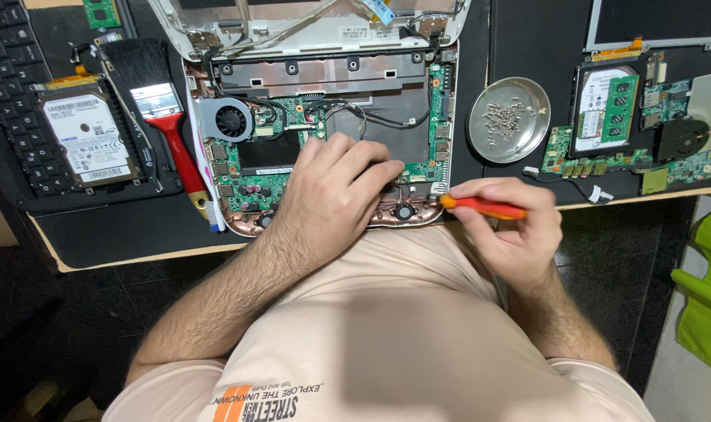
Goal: The person uses a screwdriver to remove screws from the internal components of a disassembled laptop. They work on the motherboard area, removing screws and placing them into a small metal dish on the table.
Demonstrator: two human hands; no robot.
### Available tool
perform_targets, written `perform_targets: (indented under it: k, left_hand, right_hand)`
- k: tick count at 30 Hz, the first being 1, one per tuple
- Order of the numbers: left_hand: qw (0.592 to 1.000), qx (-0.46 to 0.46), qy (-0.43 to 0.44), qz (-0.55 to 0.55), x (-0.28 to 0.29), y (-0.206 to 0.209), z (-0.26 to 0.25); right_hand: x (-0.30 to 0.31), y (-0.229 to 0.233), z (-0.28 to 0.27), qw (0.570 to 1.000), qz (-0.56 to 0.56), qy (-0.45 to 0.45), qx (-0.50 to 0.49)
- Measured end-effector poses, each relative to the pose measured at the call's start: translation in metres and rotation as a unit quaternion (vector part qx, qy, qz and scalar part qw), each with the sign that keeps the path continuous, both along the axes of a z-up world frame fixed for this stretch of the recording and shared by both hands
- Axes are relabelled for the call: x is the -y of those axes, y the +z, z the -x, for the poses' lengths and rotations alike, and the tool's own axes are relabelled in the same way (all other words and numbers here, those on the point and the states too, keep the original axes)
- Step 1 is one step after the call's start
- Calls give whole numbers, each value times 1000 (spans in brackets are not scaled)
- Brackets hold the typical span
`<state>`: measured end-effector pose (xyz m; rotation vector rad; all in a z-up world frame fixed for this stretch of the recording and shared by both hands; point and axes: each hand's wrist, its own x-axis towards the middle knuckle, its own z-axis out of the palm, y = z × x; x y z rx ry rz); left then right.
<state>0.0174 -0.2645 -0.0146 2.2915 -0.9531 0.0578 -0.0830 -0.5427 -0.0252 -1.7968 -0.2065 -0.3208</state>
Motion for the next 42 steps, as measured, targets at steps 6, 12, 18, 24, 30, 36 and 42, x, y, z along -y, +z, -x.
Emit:
perform_targets:
  k: [6, 12, 18, 24, 30, 36, 42]
  left_hand:
    - [1000, 11, 6, 21, 3, 1, 2]
    - [999, 26, 9, 26, 4, -4, 4]
    - [999, 28, 14, 17, 7, -4, 3]
    - [999, 31, 21, 4, 8, -1, 1]
    - [999, 27, 18, -2, 9, 0, 1]
    - [999, 29, 20, -7, 9, 1, 2]
    - [1000, 21, 20, -7, 10, -1, 2]
  right_hand:
    - [15, -19, 0, 998, -16, -24, 56]
    - [-4, -27, -2, 997, -24, -21, 75]
    - [-18, -26, -8, 992, 43, -23, 115]
    - [-10, -31, -13, 976, 94, 57, 187]
    - [-25, -23, -26, 957, 127, 37, 258]
    - [-19, -32, -25, 946, 134, 47, 293]
    - [-8, -31, -22, 942, 134, 74, 298]
